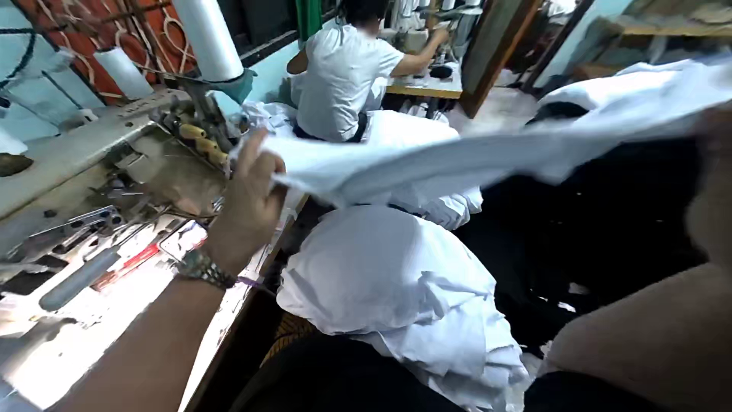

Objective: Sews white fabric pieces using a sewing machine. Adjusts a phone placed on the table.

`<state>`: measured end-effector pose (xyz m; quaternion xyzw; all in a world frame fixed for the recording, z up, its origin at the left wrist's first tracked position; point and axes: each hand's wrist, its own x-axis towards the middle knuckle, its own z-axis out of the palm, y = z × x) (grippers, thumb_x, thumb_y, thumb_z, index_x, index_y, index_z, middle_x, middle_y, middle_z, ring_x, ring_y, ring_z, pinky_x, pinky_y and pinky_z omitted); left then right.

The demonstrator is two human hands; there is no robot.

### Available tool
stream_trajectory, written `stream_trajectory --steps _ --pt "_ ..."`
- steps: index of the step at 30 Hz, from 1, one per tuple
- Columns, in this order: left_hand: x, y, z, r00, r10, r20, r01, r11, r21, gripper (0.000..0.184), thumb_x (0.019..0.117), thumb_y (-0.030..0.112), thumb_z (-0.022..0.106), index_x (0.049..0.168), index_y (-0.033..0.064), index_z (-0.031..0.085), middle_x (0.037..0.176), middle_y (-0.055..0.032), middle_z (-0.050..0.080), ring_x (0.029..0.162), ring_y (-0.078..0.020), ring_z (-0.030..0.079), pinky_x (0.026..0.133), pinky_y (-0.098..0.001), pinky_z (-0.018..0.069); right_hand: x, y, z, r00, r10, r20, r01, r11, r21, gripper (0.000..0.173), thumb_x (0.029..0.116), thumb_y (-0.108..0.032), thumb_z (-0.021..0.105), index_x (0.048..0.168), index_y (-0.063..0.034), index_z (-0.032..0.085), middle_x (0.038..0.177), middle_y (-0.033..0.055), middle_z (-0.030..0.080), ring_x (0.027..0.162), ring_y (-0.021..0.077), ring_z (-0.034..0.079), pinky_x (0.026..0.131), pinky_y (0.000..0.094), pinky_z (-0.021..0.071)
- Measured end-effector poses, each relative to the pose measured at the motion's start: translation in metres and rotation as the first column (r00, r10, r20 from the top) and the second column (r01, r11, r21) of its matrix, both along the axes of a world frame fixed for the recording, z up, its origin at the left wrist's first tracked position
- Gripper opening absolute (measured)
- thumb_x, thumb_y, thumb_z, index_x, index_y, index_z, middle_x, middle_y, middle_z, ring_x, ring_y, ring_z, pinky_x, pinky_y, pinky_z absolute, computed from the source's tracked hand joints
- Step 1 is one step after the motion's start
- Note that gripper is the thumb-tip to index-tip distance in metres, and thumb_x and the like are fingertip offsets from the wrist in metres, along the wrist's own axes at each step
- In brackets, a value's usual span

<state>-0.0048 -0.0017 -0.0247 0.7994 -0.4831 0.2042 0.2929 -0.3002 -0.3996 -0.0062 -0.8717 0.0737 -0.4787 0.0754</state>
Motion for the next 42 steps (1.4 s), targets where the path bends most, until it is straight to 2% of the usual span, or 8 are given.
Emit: stream_trajectory --steps 4,10,14,22,29,33,37,42 --pt "-0.012 0.010 -0.118 0.949 0.078 -0.306 0.031 0.940 0.338 0.022 0.0957 0.009 0.061 0.115 0.0008 0.067 0.158 -0.0245 0.039 0.132 -0.0425 0.056 0.102 -0.0595 0.0515 0.010 0.044 -0.029 0.799 0.345 -0.493 -0.184 0.920 0.346 0.014 0.0978 -0.020 0.063 0.100 -0.0072 0.070 0.087 0.0025 0.069 0.076 0.0102 0.066 0.070 0.0353 0.0595" --pt "-0.043 0.042 -0.213 0.816 0.340 -0.467 0.216 0.571 0.792 0.042 0.0936 0.002 0.057 0.135 0.0072 0.060 0.164 -0.0249 0.030 0.137 -0.0503 0.048 0.103 -0.0636 0.0485 0.061 0.079 -0.143 -0.037 0.681 -0.732 -0.066 0.729 0.681 0.018 0.0966 -0.020 0.071 0.099 -0.0021 0.074 0.081 0.0119 0.069 0.074 0.0243 0.064 0.074 0.0500 0.0524" --pt "-0.039 0.044 -0.194 0.827 0.324 -0.460 0.204 0.589 0.782 0.037 0.0973 0.006 0.053 0.133 0.0062 0.061 0.162 -0.0209 0.035 0.140 -0.0407 0.049 0.107 -0.0573 0.0488 0.070 0.076 -0.115 -0.048 0.646 -0.762 -0.054 0.760 0.648 0.021 0.0981 -0.025 0.070 0.096 -0.0052 0.074 0.069 0.0063 0.064 0.058 0.0160 0.056 0.059 0.0396 0.0499" --pt "-0.065 0.103 -0.190 0.763 0.221 -0.607 0.369 0.622 0.690 0.031 0.1057 0.029 0.054 0.114 0.0031 0.069 0.131 -0.0147 0.065 0.124 -0.0297 0.062 0.107 -0.0504 0.0489 0.133 0.130 -0.095 -0.142 0.647 -0.749 -0.298 0.694 0.656 0.032 0.1022 -0.033 0.064 0.099 -0.0022 0.074 0.074 0.0107 0.068 0.063 0.0220 0.064 0.067 0.0473 0.0562" --pt "-0.106 0.270 -0.141 0.794 0.339 -0.504 -0.284 0.941 0.184 0.028 0.1008 0.027 0.060 0.115 0.0048 0.071 0.119 -0.0084 0.071 0.106 -0.0165 0.070 0.094 -0.0381 0.0579 0.220 0.250 -0.086 -0.336 0.496 -0.801 -0.711 0.423 0.561 0.030 0.1013 -0.031 0.066 0.118 -0.0063 0.071 0.085 0.0128 0.070 0.077 0.0273 0.066 0.078 0.0540 0.0540" --pt "-0.162 0.345 -0.137 0.513 0.731 -0.450 -0.824 0.566 -0.020 0.033 0.1039 0.026 0.054 0.119 0.0002 0.066 0.113 -0.0132 0.072 0.096 -0.0168 0.072 0.086 -0.0370 0.0601 0.254 0.352 -0.089 -0.456 0.396 -0.797 -0.820 0.160 0.549 0.027 0.1009 -0.029 0.067 0.119 -0.0087 0.072 0.101 0.0130 0.073 0.094 0.0295 0.070 0.090 0.0565 0.0546" --pt "-0.204 0.386 -0.187 0.092 0.846 -0.525 -0.993 0.119 0.019 0.032 0.1024 0.018 0.059 0.122 -0.0062 0.062 0.114 -0.0225 0.068 0.097 -0.0283 0.070 0.089 -0.0468 0.0585 0.275 0.460 -0.109 -0.581 0.368 -0.726 -0.781 -0.001 0.625 0.030 0.1033 -0.030 0.063 0.123 -0.0081 0.069 0.095 0.0137 0.071 0.085 0.0275 0.068 0.084 0.0525 0.0545" --pt "-0.206 0.390 -0.193 0.081 0.789 -0.609 -0.997 0.059 -0.056 0.030 0.0996 0.020 0.066 0.119 -0.0025 0.063 0.106 -0.0153 0.069 0.090 -0.0200 0.069 0.084 -0.0398 0.0597 0.272 0.547 -0.206 -0.457 0.607 -0.651 -0.813 0.012 0.582 0.030 0.1047 -0.032 0.055 0.118 -0.0108 0.071 0.104 0.0102 0.074 0.098 0.0238 0.071 0.093 0.0490 0.0557"
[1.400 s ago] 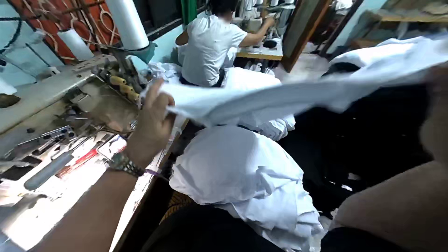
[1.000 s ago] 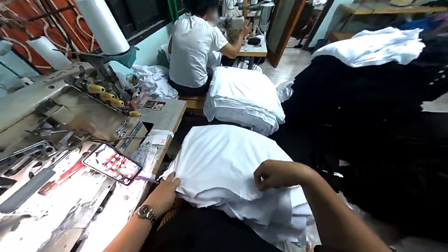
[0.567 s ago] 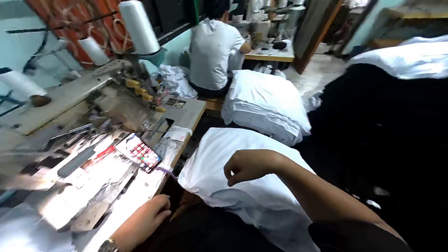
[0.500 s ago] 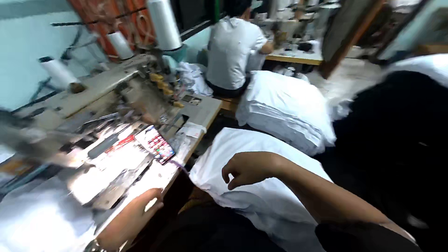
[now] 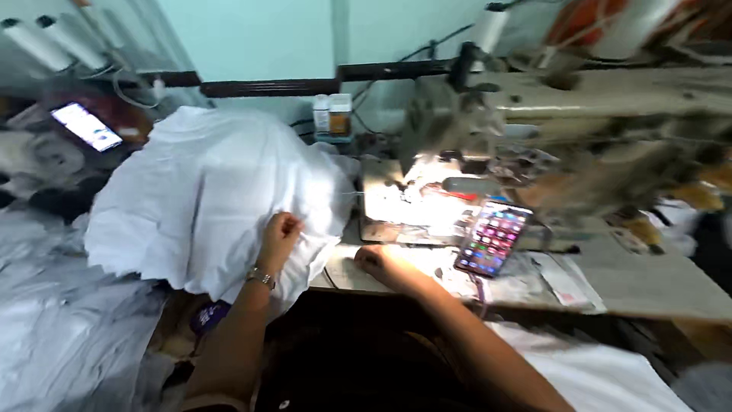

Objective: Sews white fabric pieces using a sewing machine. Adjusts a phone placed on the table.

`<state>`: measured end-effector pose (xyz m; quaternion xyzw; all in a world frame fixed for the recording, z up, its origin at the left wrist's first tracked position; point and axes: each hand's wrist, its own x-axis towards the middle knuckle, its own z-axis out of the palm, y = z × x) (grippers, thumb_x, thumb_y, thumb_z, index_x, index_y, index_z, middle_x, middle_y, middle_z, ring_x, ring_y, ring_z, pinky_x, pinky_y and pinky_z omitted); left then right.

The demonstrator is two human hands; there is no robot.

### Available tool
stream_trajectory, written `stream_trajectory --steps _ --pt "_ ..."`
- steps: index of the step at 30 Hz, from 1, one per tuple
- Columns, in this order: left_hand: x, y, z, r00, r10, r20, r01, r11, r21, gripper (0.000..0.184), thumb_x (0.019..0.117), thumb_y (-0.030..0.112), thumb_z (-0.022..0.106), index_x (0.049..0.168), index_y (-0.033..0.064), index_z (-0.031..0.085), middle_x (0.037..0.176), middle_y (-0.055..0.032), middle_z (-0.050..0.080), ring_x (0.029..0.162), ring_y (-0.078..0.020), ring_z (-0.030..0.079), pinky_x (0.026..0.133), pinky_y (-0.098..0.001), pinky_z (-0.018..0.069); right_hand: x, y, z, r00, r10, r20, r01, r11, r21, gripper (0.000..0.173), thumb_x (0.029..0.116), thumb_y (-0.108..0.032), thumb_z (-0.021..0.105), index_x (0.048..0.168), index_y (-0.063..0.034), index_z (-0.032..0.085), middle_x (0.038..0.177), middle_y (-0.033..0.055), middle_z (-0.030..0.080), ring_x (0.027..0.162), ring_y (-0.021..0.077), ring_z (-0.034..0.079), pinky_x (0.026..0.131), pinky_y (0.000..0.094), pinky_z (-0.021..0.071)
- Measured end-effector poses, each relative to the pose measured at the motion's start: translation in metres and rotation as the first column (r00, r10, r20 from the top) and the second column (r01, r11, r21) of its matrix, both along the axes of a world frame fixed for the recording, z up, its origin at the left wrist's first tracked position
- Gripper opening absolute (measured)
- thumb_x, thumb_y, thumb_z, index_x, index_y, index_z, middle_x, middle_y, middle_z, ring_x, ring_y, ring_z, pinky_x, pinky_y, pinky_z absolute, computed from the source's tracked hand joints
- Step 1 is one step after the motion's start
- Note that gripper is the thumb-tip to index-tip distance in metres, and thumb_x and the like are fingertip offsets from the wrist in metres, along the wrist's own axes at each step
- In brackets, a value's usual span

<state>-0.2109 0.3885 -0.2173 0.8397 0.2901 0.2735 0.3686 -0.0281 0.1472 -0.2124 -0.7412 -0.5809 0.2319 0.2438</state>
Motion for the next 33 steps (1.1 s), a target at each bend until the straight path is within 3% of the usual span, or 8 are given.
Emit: stream_trajectory --steps 3,9,12,17,22,26,29,33 --pt "0.003 0.001 -0.002 0.999 -0.042 -0.020 0.044 0.993 0.113 0.031 0.0981 0.028 0.067 0.113 0.0009 0.066 0.103 -0.0123 0.068 0.084 -0.0172 0.068 0.078 -0.0364 0.0598 -0.010 0.004 -0.046 0.988 -0.141 0.068 0.111 0.938 0.328 0.025 0.1012 -0.024 0.057 0.105 -0.0058 0.074 0.097 0.0101 0.074 0.094 0.0214 0.071 0.088 0.0404 0.0577" --pt "0.013 -0.034 0.005 0.896 -0.286 -0.340 0.401 0.849 0.343 0.054 0.0896 0.061 0.067 0.095 0.0076 0.072 0.092 -0.0088 0.070 0.090 -0.0249 0.069 0.086 -0.0480 0.0563 -0.002 0.001 -0.052 0.990 -0.138 0.017 0.123 0.925 0.360 0.025 0.1017 -0.023 0.057 0.106 -0.0067 0.074 0.097 0.0077 0.074 0.092 0.0164 0.070 0.087 0.0345 0.0576" --pt "0.022 -0.049 0.009 0.831 -0.275 -0.484 0.439 0.859 0.265 0.033 0.0974 0.039 0.061 0.095 0.0070 0.070 0.092 -0.0111 0.069 0.094 -0.0293 0.067 0.092 -0.0527 0.0508 -0.001 0.002 -0.054 0.990 -0.138 0.013 0.123 0.918 0.376 0.024 0.1017 -0.023 0.057 0.104 -0.0065 0.074 0.095 0.0066 0.073 0.089 0.0149 0.070 0.085 0.0327 0.0578" --pt "0.009 -0.024 0.007 0.908 -0.413 0.069 0.419 0.889 -0.184 0.019 0.0999 0.018 0.061 0.098 0.0009 0.069 0.085 -0.0023 0.065 0.076 -0.0067 0.061 0.073 -0.0267 0.0538 -0.002 0.000 -0.054 0.991 -0.133 0.005 0.119 0.898 0.423 0.023 0.1011 -0.022 0.058 0.103 -0.0059 0.074 0.093 0.0067 0.073 0.088 0.0141 0.070 0.084 0.0307 0.0573" --pt "-0.002 -0.012 0.011 0.958 0.053 0.282 0.099 0.861 -0.499 0.015 0.1073 0.019 0.052 0.108 0.0081 0.062 0.091 -0.0006 0.064 0.080 -0.0078 0.062 0.074 -0.0284 0.0547 -0.013 0.009 -0.044 0.990 -0.137 0.022 0.113 0.890 0.442 0.021 0.0995 -0.019 0.059 0.103 -0.0064 0.075 0.093 0.0076 0.073 0.088 0.0155 0.070 0.083 0.0309 0.0583" --pt "-0.001 -0.018 0.023 0.979 -0.004 0.202 0.071 0.944 -0.322 0.016 0.1070 0.019 0.053 0.106 0.0046 0.060 0.085 -0.0047 0.061 0.074 -0.0118 0.060 0.069 -0.0307 0.0538 -0.039 0.045 -0.007 0.996 -0.009 0.091 -0.038 0.862 0.506 0.027 0.0992 -0.014 0.059 0.123 -0.0069 0.071 0.111 0.0140 0.071 0.088 0.0229 0.072 0.073 0.0382 0.0617" --pt "-0.002 -0.017 0.053 0.988 -0.112 0.106 0.124 0.986 -0.112 0.016 0.1070 0.020 0.053 0.107 0.0040 0.057 0.080 -0.0045 0.057 0.067 -0.0110 0.055 0.062 -0.0289 0.0501 -0.051 0.087 0.017 0.969 0.107 0.223 -0.174 0.935 0.310 0.042 0.0979 -0.009 0.056 0.140 -0.0086 0.060 0.138 0.0157 0.063 0.094 0.0324 0.074 0.073 0.0503 0.0613" --pt "-0.010 0.014 0.134 0.851 -0.208 -0.482 0.356 0.903 0.239 0.038 0.0935 0.023 0.076 0.124 0.0059 0.062 0.094 -0.0147 0.070 0.081 -0.0287 0.069 0.073 -0.0500 0.0585 -0.050 0.132 0.041 0.946 0.263 0.188 -0.253 0.964 -0.078 0.048 0.1016 -0.012 0.053 0.149 -0.0133 0.052 0.147 0.0169 0.056 0.111 0.0427 0.067 0.089 0.0656 0.0537"
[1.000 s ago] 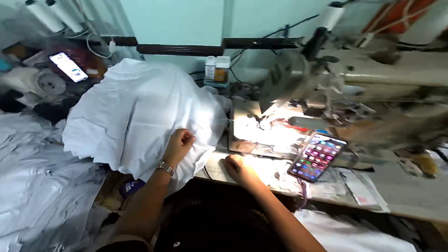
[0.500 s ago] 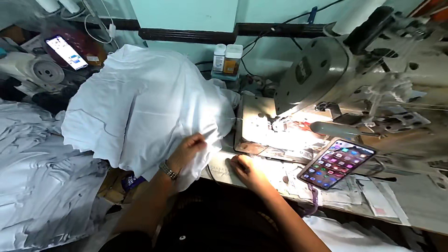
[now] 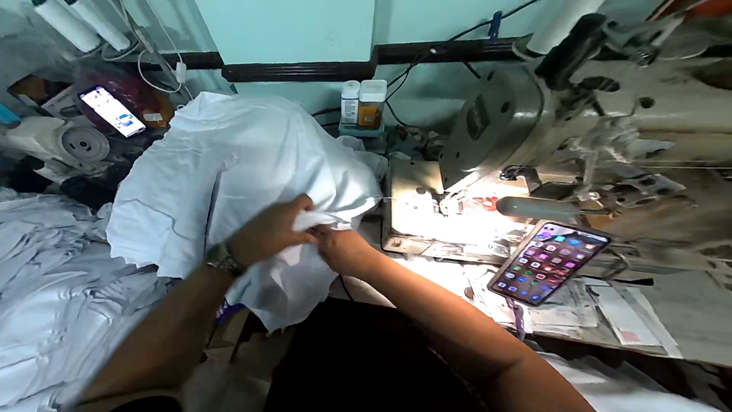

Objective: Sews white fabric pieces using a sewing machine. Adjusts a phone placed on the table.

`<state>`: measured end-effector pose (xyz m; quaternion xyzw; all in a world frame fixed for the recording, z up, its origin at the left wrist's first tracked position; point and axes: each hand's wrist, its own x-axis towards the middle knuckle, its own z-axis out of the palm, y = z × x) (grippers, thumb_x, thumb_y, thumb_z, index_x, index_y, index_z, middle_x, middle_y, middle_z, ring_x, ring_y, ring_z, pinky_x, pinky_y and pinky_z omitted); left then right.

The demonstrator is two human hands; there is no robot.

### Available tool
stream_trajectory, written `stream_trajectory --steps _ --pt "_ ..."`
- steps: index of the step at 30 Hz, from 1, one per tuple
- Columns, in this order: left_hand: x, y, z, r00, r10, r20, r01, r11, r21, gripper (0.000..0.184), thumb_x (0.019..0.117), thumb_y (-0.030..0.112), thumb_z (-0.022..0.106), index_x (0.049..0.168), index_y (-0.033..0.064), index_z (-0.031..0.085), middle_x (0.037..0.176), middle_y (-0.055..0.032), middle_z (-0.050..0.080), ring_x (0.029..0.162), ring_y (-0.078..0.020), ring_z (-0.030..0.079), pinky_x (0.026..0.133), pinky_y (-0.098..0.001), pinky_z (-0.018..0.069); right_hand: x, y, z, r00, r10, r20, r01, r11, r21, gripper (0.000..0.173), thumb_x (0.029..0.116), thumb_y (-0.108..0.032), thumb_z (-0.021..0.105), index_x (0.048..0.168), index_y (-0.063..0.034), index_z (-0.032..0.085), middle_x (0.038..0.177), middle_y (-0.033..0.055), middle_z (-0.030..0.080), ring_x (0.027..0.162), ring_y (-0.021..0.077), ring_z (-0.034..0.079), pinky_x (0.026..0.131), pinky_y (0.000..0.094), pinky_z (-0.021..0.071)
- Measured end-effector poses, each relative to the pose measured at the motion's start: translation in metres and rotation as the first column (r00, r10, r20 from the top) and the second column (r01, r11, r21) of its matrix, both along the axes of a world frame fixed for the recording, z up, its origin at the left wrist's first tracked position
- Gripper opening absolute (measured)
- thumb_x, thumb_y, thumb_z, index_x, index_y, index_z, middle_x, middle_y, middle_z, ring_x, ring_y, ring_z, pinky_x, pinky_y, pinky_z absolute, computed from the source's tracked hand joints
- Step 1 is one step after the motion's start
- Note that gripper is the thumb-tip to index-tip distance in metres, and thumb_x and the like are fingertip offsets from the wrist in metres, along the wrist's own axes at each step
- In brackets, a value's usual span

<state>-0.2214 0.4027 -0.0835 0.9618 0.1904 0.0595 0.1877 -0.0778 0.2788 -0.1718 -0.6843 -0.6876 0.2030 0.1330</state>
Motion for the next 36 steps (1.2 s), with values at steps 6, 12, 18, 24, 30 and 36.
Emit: stream_trajectory --steps 6,12,18,24,30,36 --pt "0.004 0.031 0.170 0.849 0.207 0.487 -0.436 0.795 0.422 0.040 0.0950 0.005 0.050 0.133 -0.0053 0.055 0.127 -0.0339 0.059 0.118 -0.0513 0.058 0.098 -0.0690 0.0431 0.009 0.004 0.056 0.986 -0.158 0.043 0.099 0.784 0.613 0.014 0.1012 -0.019 0.062 0.102 -0.0089 0.072 0.110 0.0133 0.066 0.082 0.0290 0.069 0.064 0.0472 0.0596" --pt "0.051 -0.021 0.171 0.797 -0.188 0.574 -0.270 0.740 0.616 0.029 0.0956 0.003 0.047 0.115 -0.0037 0.068 0.113 -0.0297 0.067 0.111 -0.0487 0.062 0.094 -0.0638 0.0447 0.037 -0.085 0.093 0.988 -0.111 0.108 0.014 0.759 0.651 0.025 0.1032 -0.025 0.057 0.089 -0.0067 0.068 0.084 0.0075 0.061 0.071 0.0222 0.064 0.056 0.0393 0.0547" --pt "0.079 -0.023 0.092 0.890 -0.455 0.018 0.359 0.725 0.587 0.028 0.0920 -0.002 0.059 0.111 0.0107 0.075 0.131 -0.0166 0.066 0.132 -0.0444 0.052 0.103 -0.0674 0.0397 0.038 -0.190 0.040 0.999 -0.030 -0.039 0.035 0.989 0.146 0.035 0.1079 -0.030 0.048 0.094 -0.0040 0.065 0.089 0.0130 0.065 0.077 0.0278 0.068 0.065 0.0456 0.0567" --pt "0.092 -0.052 0.032 0.779 -0.548 -0.306 0.625 0.716 0.311 0.042 0.0936 -0.007 0.054 0.115 0.0220 0.075 0.120 0.0004 0.072 0.128 -0.0238 0.060 0.111 -0.0534 0.0404 0.036 -0.215 0.004 0.983 -0.183 -0.003 0.182 0.981 -0.067 0.034 0.1071 -0.032 0.050 0.097 -0.0039 0.067 0.093 0.0132 0.066 0.081 0.0292 0.069 0.069 0.0489 0.0576" --pt "0.081 -0.060 0.037 0.765 -0.595 -0.248 0.643 0.726 0.242 0.039 0.0897 -0.005 0.061 0.116 0.0200 0.075 0.105 -0.0013 0.076 0.104 -0.0210 0.070 0.101 -0.0496 0.0477 0.036 -0.212 -0.025 0.968 -0.253 -0.010 0.243 0.920 0.309 0.032 0.1024 -0.035 0.058 0.089 -0.0086 0.071 0.081 0.0071 0.067 0.073 0.0220 0.069 0.064 0.0419 0.0585" --pt "0.073 -0.084 0.026 0.750 -0.655 -0.098 0.653 0.707 0.272 0.015 0.0985 0.018 0.064 0.107 0.0147 0.075 0.086 -0.0034 0.069 0.086 -0.0204 0.067 0.086 -0.0442 0.0502 0.024 -0.173 -0.017 0.863 -0.485 -0.141 0.443 0.593 0.673 0.043 0.0921 -0.048 0.071 0.095 -0.0053 0.070 0.082 0.0091 0.067 0.072 0.0222 0.066 0.061 0.0376 0.0553"
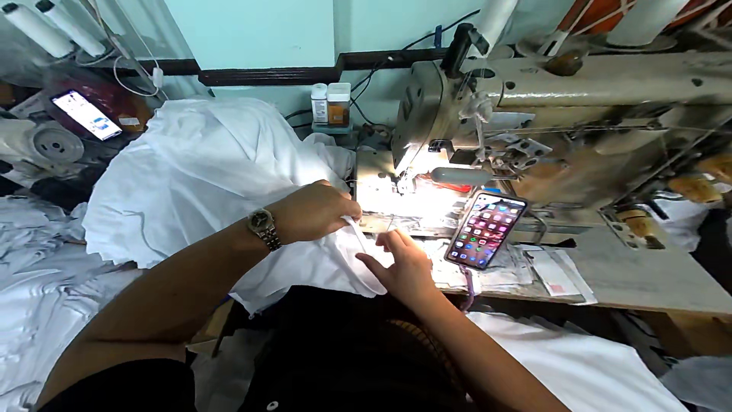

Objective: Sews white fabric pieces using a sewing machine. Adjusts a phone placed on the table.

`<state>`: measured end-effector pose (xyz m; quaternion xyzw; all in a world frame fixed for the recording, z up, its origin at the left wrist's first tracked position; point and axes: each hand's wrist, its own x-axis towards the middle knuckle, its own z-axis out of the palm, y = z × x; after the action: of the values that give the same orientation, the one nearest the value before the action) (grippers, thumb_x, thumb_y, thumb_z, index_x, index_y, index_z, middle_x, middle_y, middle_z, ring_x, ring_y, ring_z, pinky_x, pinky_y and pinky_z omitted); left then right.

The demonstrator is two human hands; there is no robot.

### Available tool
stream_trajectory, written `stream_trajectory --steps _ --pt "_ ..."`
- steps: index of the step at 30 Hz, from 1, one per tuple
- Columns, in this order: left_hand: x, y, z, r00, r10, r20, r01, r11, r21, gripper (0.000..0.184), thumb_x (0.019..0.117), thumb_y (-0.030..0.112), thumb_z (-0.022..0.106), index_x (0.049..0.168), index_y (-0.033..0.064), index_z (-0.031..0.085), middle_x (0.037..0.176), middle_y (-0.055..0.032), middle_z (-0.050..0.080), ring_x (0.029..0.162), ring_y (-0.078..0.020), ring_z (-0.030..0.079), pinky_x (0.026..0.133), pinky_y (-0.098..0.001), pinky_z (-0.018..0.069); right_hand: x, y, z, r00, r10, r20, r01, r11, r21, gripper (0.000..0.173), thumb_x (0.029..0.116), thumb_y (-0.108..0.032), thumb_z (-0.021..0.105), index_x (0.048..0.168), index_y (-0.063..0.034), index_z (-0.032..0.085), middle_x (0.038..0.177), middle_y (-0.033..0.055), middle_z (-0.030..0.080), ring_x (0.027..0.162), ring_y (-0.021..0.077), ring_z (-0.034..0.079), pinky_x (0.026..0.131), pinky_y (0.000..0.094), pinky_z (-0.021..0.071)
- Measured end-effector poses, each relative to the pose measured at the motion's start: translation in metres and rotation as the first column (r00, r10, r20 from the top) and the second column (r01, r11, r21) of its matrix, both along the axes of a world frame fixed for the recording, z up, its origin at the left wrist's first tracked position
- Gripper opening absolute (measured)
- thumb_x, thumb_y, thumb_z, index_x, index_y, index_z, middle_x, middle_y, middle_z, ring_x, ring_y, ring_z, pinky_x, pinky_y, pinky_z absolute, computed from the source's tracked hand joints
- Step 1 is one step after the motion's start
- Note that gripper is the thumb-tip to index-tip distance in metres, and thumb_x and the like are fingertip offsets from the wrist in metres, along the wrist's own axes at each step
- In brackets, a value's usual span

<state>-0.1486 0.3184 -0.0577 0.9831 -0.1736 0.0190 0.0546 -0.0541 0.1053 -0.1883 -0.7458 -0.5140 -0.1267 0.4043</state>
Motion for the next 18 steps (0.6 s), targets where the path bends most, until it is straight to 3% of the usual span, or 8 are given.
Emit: stream_trajectory --steps 2,6,9,11,13,15,18 --pt "0.000 -0.007 0.001 1.000 0.015 0.004 -0.015 1.000 -0.005 0.013 0.0975 0.017 0.066 0.106 0.0152 0.075 0.087 -0.0038 0.068 0.086 -0.0206 0.066 0.085 -0.0451 0.0512 -0.001 0.017 -0.006 0.999 -0.028 -0.029 0.028 1.000 0.007 0.042 0.0908 -0.045 0.073 0.097 -0.0031 0.070 0.085 0.0106 0.069 0.073 0.0237 0.068 0.064 0.0399 0.0577" --pt "-0.007 -0.023 0.008 0.997 0.069 -0.018 -0.067 0.993 0.096 0.015 0.0902 0.008 0.072 0.103 0.0136 0.075 0.087 -0.0060 0.066 0.084 -0.0238 0.066 0.078 -0.0459 0.0510 0.003 0.030 -0.018 0.999 -0.048 -0.026 0.049 0.998 0.046 0.017 0.0943 -0.018 0.068 0.099 -0.0020 0.072 0.085 0.0109 0.071 0.075 0.0230 0.070 0.068 0.0386 0.0601" --pt "-0.007 -0.025 0.010 0.994 0.110 0.028 -0.113 0.973 0.203 0.014 0.0934 0.008 0.069 0.105 0.0118 0.075 0.086 -0.0070 0.066 0.081 -0.0248 0.066 0.076 -0.0449 0.0519 0.009 0.029 -0.015 0.998 -0.065 -0.024 0.067 0.994 0.084 0.017 0.0970 -0.017 0.065 0.103 -0.0043 0.074 0.088 0.0091 0.073 0.076 0.0203 0.071 0.072 0.0353 0.0601" --pt "-0.002 -0.024 0.011 0.987 0.153 0.056 -0.162 0.961 0.225 0.009 0.0937 0.008 0.069 0.100 0.0101 0.074 0.086 -0.0084 0.065 0.080 -0.0264 0.065 0.073 -0.0448 0.0518 0.012 0.030 -0.015 0.997 -0.063 -0.048 0.068 0.991 0.119 0.019 0.0982 -0.020 0.065 0.104 -0.0054 0.076 0.090 0.0085 0.074 0.079 0.0187 0.071 0.073 0.0338 0.0603" --pt "0.006 -0.021 0.007 0.973 0.210 0.092 -0.222 0.964 0.144 0.003 0.0934 0.010 0.070 0.095 0.0084 0.071 0.089 -0.0101 0.063 0.085 -0.0287 0.064 0.076 -0.0463 0.0523 0.015 0.031 -0.017 0.988 -0.011 -0.156 0.038 0.984 0.173 0.020 0.0979 -0.021 0.065 0.103 -0.0050 0.077 0.089 0.0080 0.073 0.079 0.0161 0.070 0.074 0.0319 0.0593" --pt "0.017 -0.017 -0.002 0.956 0.266 0.127 -0.262 0.964 -0.049 0.007 0.0946 0.010 0.066 0.099 0.0066 0.071 0.095 -0.0105 0.063 0.092 -0.0278 0.064 0.081 -0.0467 0.0542 0.018 0.030 -0.015 0.912 0.124 -0.391 -0.038 0.975 0.220 0.019 0.0982 -0.020 0.066 0.103 -0.0043 0.076 0.090 0.0050 0.072 0.081 0.0088 0.068 0.076 0.0257 0.0589" --pt "0.035 -0.017 -0.014 0.937 0.348 0.036 -0.306 0.865 -0.399 0.011 0.1027 0.009 0.058 0.107 0.0019 0.065 0.093 -0.0121 0.068 0.086 -0.0233 0.068 0.078 -0.0434 0.0569 0.020 0.027 -0.004 0.592 0.356 -0.723 -0.140 0.929 0.342 0.015 0.1004 -0.014 0.064 0.104 -0.0005 0.072 0.088 0.0044 0.073 0.079 0.0081 0.070 0.076 0.0264 0.0605"
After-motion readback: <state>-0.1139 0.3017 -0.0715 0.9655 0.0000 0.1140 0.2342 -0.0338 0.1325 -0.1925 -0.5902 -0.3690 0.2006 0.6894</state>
